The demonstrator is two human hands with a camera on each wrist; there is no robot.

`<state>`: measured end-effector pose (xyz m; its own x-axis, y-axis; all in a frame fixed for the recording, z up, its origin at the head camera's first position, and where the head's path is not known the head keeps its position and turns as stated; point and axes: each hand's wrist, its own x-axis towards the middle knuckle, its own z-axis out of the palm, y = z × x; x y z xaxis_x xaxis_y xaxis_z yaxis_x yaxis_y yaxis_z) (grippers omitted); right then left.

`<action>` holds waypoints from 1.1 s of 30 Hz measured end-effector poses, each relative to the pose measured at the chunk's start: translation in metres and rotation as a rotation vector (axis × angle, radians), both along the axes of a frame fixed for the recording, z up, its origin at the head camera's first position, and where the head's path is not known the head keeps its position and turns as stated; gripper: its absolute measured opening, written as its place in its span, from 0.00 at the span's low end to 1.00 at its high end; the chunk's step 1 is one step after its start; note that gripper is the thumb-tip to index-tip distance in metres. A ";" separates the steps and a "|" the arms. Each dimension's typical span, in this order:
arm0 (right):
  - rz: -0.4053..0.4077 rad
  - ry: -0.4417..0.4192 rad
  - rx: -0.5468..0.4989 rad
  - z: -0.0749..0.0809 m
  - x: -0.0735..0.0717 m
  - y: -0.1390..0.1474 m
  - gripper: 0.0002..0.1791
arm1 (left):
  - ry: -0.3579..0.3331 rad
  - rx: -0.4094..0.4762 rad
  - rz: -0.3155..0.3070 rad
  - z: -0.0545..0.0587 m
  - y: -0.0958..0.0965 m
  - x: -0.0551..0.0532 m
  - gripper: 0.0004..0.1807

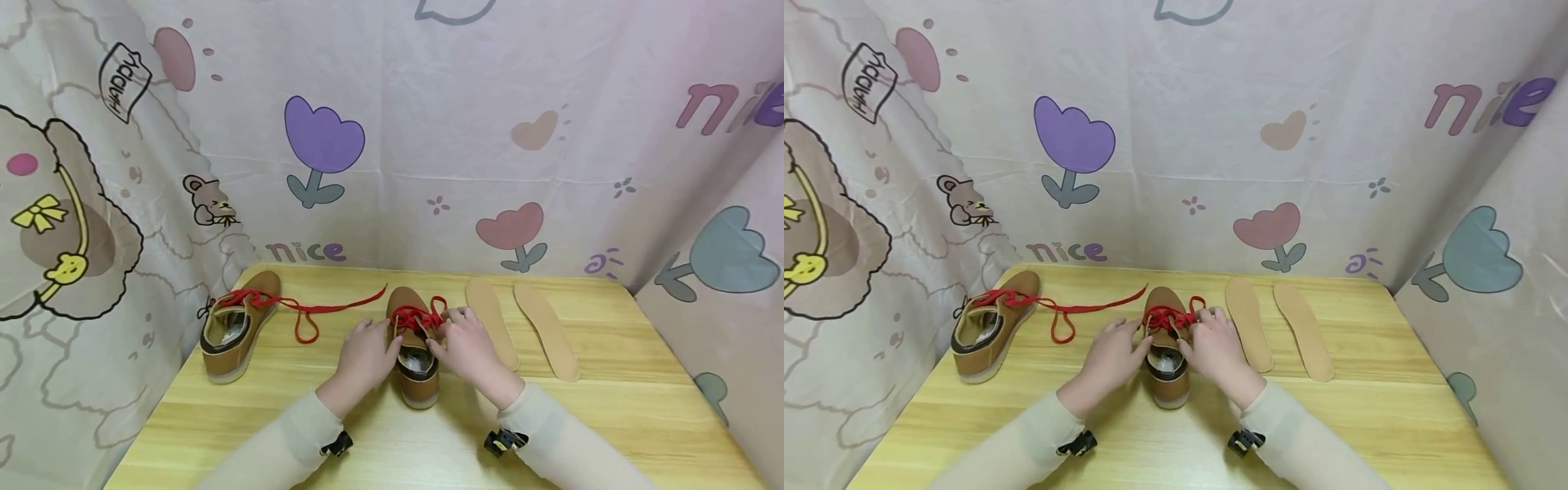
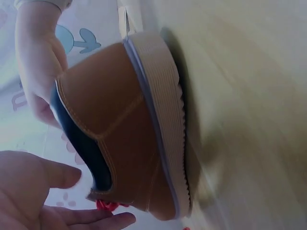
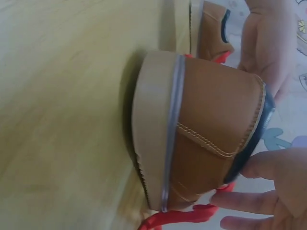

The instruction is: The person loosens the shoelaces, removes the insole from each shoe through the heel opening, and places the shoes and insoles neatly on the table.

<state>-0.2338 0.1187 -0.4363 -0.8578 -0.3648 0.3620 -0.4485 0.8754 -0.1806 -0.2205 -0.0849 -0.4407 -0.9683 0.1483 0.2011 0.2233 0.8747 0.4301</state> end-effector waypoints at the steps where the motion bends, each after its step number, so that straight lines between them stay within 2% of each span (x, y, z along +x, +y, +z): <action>1: 0.003 -0.001 0.007 -0.001 0.000 0.000 0.13 | 0.016 -0.009 0.000 -0.001 0.000 0.001 0.26; 5: 0.018 0.005 0.020 -0.004 -0.001 -0.002 0.13 | 0.055 -0.006 -0.003 -0.003 0.002 0.003 0.22; 12: 0.022 0.014 0.020 -0.005 0.000 -0.004 0.11 | 0.056 0.025 -0.016 -0.006 0.003 0.000 0.20; 20: 0.049 0.076 0.005 -0.006 0.000 -0.008 0.10 | 0.074 0.023 -0.035 -0.009 0.001 -0.007 0.19; 28: 0.036 0.018 -0.013 -0.006 0.000 -0.010 0.11 | 0.053 0.026 -0.042 -0.009 -0.001 -0.013 0.18; 33: 0.046 0.018 -0.023 -0.007 -0.001 -0.010 0.11 | 0.036 0.028 -0.048 -0.009 -0.002 -0.014 0.19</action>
<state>-0.2344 0.1090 -0.4431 -0.8334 -0.3952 0.3863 -0.4916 0.8495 -0.1916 -0.2342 -0.0869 -0.4495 -0.9523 0.1880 0.2402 0.2803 0.8502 0.4456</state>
